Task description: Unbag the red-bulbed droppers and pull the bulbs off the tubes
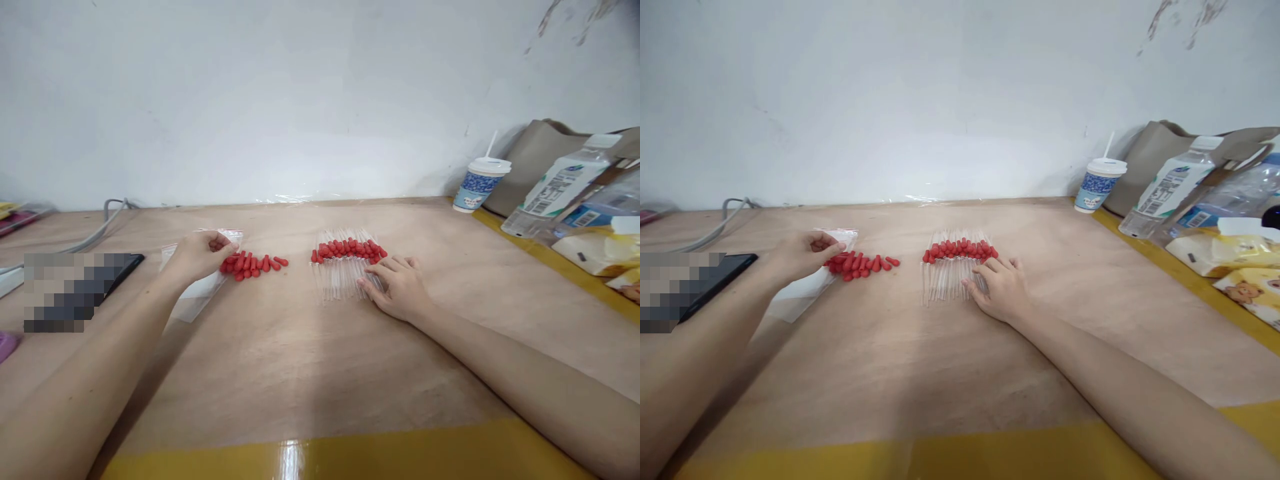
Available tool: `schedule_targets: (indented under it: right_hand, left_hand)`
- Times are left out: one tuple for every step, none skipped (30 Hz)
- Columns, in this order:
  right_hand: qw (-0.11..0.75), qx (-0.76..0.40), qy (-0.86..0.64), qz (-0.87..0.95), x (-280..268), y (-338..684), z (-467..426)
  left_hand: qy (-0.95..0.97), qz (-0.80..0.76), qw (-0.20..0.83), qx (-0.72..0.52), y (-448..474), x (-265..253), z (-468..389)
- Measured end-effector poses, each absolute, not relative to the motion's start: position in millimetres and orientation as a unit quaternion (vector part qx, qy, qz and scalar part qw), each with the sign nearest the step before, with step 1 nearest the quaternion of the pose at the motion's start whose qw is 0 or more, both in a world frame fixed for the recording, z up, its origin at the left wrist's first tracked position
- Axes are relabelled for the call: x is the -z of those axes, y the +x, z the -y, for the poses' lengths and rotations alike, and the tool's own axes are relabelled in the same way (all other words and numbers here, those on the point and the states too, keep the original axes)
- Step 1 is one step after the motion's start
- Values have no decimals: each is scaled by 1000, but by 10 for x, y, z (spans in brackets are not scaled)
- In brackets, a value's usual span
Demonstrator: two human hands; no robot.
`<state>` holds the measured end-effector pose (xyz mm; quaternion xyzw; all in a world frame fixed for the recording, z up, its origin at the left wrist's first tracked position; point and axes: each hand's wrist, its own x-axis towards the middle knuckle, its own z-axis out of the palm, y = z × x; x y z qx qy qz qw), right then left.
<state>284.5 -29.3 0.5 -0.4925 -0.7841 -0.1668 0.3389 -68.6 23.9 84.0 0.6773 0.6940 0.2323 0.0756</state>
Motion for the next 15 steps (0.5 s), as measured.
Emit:
schedule_targets:
  right_hand:
    - [343,168,-492,782,-3,2845,291]
    - [348,170,-491,780,-2,2845,289]
    - [353,171,-491,778,-2,2846,287]
    - [358,173,-489,777,-2,2846,285]
    - [362,174,-486,776,-4,2845,282]
    - [367,175,-482,776,-6,2844,280]
    - [371,176,-477,777,-8,2843,278]
    - [374,178,-469,780,-10,2840,275]
    - [378,180,-461,783,-11,2837,272]
    - [381,181,-453,786,-12,2834,270]
    - [382,182,-445,789,-13,2831,267]
    - [383,182,-438,793,-14,2828,265]
    - [383,182,-432,796,-13,2827,263]
    - [384,182,-427,798,-13,2827,262]
    - [385,182,-424,800,-12,2829,260]
  left_hand:
    - [678,-695,69,-228,-673,-847,-231]
    - [679,-696,56,-225,-654,-851,-220]
    - [682,-694,34,-227,-627,-851,-208]
    - [687,-687,8,-235,-590,-843,-194]
    - [697,-673,-20,-248,-542,-826,-177]
    - [710,-651,-48,-264,-483,-799,-158]
    - [726,-623,-70,-285,-412,-762,-138]
    - [747,-591,-81,-294,-333,-718,-119]
    - [771,-562,-85,-287,-245,-670,-103]
    - [787,-545,-84,-276,-153,-621,-91]
    - [805,-525,-79,-265,-58,-576,-86]
    - [822,-504,-72,-255,37,-537,-91]
    - [833,-489,-67,-248,130,-508,-106]
    - [840,-481,-63,-245,219,-488,-133]
    - [842,-477,-59,-244,304,-477,-170]
